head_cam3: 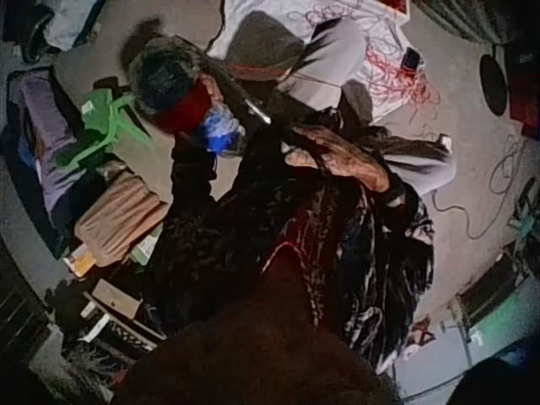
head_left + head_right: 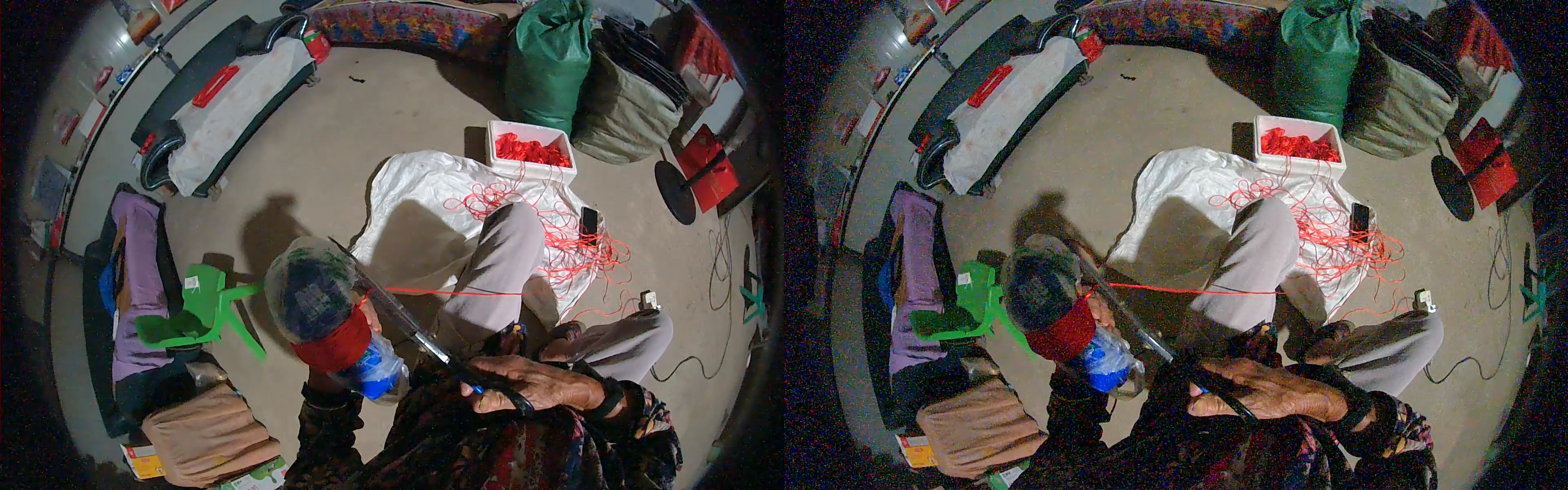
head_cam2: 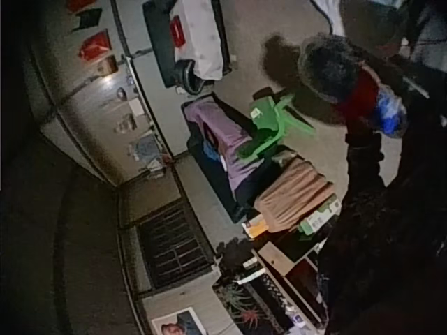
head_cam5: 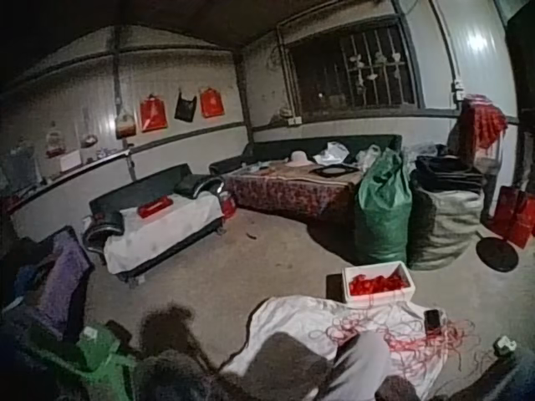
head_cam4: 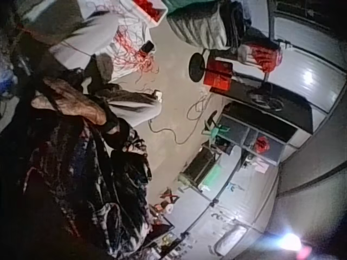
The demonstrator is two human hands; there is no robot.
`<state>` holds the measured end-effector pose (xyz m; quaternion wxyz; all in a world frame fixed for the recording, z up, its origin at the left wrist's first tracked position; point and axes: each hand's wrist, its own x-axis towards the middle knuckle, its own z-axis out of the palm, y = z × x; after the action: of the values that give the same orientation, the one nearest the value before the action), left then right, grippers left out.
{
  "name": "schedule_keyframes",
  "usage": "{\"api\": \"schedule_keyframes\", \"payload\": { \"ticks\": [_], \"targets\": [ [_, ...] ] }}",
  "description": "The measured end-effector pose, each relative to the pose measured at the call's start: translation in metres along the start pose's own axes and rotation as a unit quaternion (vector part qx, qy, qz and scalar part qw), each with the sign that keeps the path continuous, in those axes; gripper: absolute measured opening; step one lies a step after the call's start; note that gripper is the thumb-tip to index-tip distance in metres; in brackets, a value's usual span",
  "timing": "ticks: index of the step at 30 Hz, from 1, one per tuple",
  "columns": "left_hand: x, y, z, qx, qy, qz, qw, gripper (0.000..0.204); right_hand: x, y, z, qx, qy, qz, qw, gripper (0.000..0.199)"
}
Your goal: Winding red thread around a plastic bottle to create a bundle.
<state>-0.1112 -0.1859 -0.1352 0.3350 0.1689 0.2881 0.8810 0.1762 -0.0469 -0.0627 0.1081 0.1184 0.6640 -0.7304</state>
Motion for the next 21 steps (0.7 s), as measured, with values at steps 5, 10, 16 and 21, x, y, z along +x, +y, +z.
{"api": "schedule_keyframes", "payload": {
  "ticks": [5,10,16,21],
  "targets": [
    [0.001,-0.002,0.000,0.003,-0.002,-0.008,1.000,0.052,-0.003,-0.011,-0.001,-0.044,0.031,-0.040,0.998,0.053],
    [0.002,-0.003,0.003,0.009,-0.007,-0.018,1.000,0.052,-0.004,-0.004,-0.003,-0.055,0.011,-0.033,0.998,0.053],
    [-0.001,-0.004,0.005,0.009,-0.013,-0.029,0.999,0.052,-0.006,-0.002,-0.004,-0.071,0.009,-0.036,0.997,0.061],
    [-0.007,-0.004,0.006,0.013,-0.020,-0.061,0.998,0.051,-0.007,0.014,-0.003,-0.085,0.000,-0.022,0.996,0.064]
  ]
}}
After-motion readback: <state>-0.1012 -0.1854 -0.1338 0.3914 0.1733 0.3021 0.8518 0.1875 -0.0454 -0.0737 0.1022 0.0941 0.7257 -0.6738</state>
